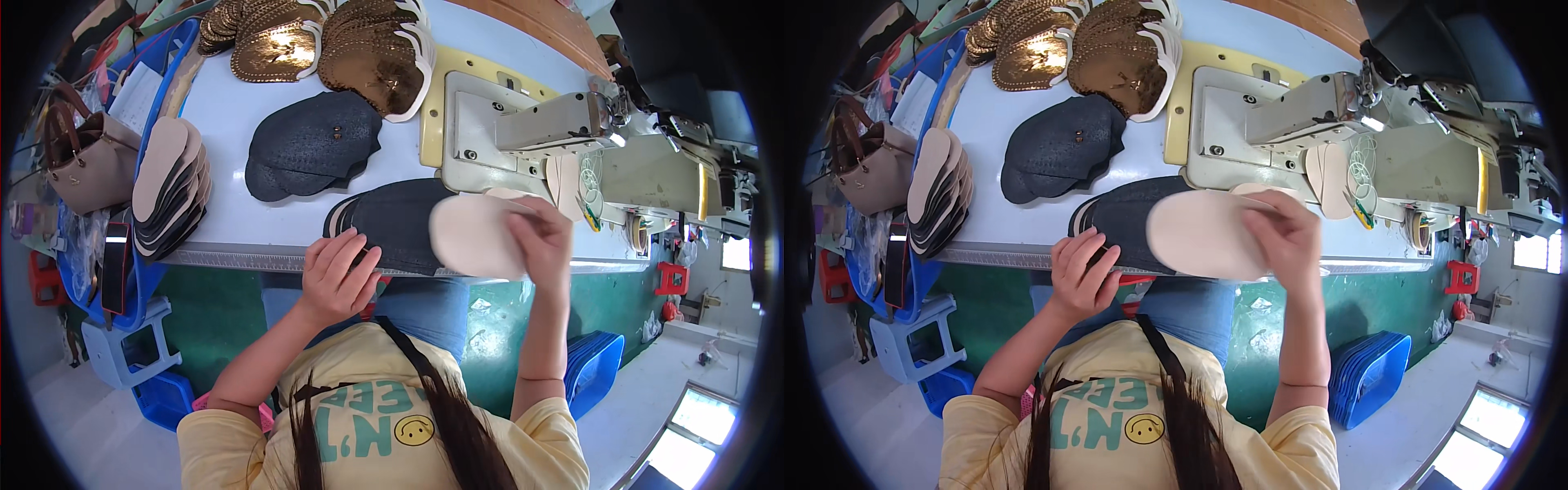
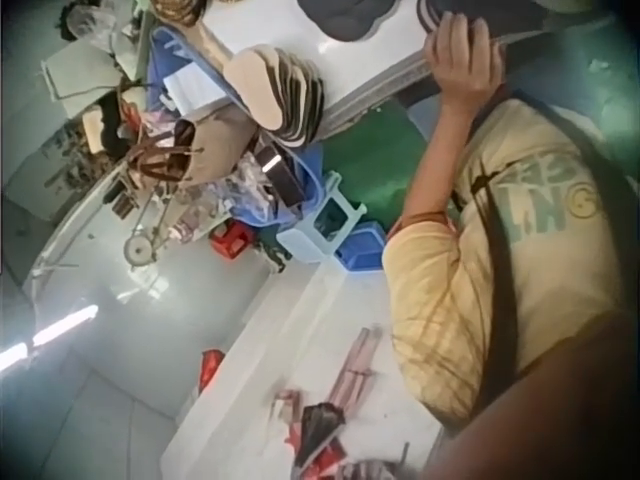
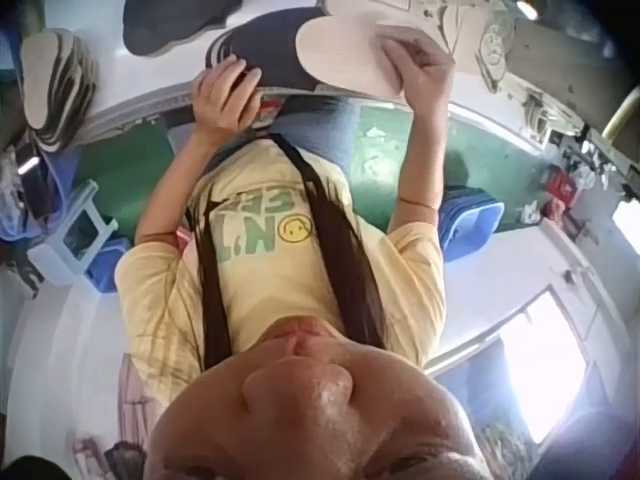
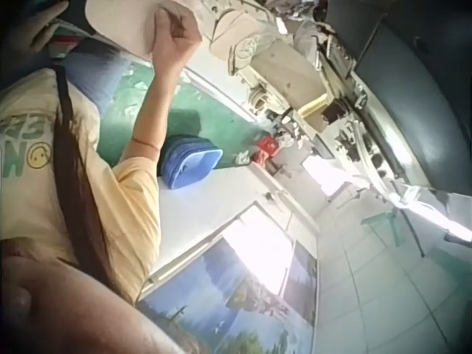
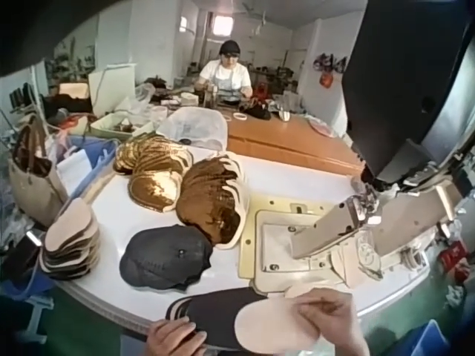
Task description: Matching, aligning, and stacking shoe upper and insole components at a manufacturing station.
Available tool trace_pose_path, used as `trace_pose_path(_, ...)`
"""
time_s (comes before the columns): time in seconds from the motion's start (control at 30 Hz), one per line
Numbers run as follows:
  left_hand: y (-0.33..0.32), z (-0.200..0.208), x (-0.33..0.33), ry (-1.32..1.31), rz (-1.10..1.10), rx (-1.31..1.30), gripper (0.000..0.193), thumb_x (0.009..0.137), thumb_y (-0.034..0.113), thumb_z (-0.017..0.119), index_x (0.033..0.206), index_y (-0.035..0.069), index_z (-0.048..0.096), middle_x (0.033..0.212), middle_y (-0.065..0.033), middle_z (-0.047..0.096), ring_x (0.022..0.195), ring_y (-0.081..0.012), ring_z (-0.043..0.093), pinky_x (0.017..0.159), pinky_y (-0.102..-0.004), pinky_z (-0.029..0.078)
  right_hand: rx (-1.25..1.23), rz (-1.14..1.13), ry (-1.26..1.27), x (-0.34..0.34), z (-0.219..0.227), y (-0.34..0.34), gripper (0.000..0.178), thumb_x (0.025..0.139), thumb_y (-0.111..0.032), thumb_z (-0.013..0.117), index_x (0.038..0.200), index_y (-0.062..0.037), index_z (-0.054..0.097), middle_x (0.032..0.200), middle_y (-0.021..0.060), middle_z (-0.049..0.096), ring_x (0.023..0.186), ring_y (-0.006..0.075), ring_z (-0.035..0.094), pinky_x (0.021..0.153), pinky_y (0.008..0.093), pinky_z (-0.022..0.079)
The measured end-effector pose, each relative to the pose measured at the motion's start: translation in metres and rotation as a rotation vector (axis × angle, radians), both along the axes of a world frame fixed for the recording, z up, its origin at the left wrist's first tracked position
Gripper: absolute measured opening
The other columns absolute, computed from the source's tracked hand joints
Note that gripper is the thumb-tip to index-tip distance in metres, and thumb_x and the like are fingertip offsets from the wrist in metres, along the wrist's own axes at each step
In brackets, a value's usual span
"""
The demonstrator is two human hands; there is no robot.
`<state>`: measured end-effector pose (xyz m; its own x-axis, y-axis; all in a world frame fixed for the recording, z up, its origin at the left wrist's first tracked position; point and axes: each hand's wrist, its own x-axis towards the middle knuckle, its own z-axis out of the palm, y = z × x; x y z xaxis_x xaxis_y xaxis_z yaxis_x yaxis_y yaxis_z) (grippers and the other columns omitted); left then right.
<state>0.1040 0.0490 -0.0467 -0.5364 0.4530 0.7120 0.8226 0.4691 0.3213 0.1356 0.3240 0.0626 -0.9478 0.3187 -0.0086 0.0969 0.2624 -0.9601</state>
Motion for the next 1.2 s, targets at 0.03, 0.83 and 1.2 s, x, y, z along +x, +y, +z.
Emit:
trace_pose_path(0.03,0.000,0.001,0.000,0.000,0.003,-0.003,0.030,0.077,0.016,0.067,0.107,0.008,0.066,0.115,-0.0121,0.058,0.109,-0.0282,0.057,0.084,-0.0412,0.044,-0.011,0.026,-0.021,-0.007,-0.008,-0.008,0.018,0.084,0.003,0.064,0.102,0.0030,0.064,0.087,0.0027,0.064,0.077,0.0067,0.058,0.068,0.0202,0.047)
trace_pose_path(0.83,0.002,-0.003,0.002,0.013,0.036,0.030,0.032,0.074,0.018,0.070,0.106,0.010,0.067,0.118,-0.0126,0.056,0.109,-0.0269,0.058,0.082,-0.0388,0.041,-0.103,0.163,-0.171,-0.042,-0.035,-0.034,0.016,0.087,-0.004,0.065,0.102,0.0025,0.064,0.082,-0.0002,0.063,0.071,0.0023,0.055,0.062,0.0170,0.045)
trace_pose_path(1.2,0.003,0.005,0.001,-0.013,0.043,-0.048,0.027,0.076,0.017,0.065,0.103,0.010,0.066,0.123,-0.0097,0.061,0.109,-0.0251,0.056,0.083,-0.0360,0.041,-0.074,0.123,-0.152,-0.038,-0.029,-0.038,0.028,0.084,0.002,0.066,0.110,0.0034,0.059,0.092,0.0051,0.065,0.079,0.0062,0.060,0.068,0.0187,0.049)
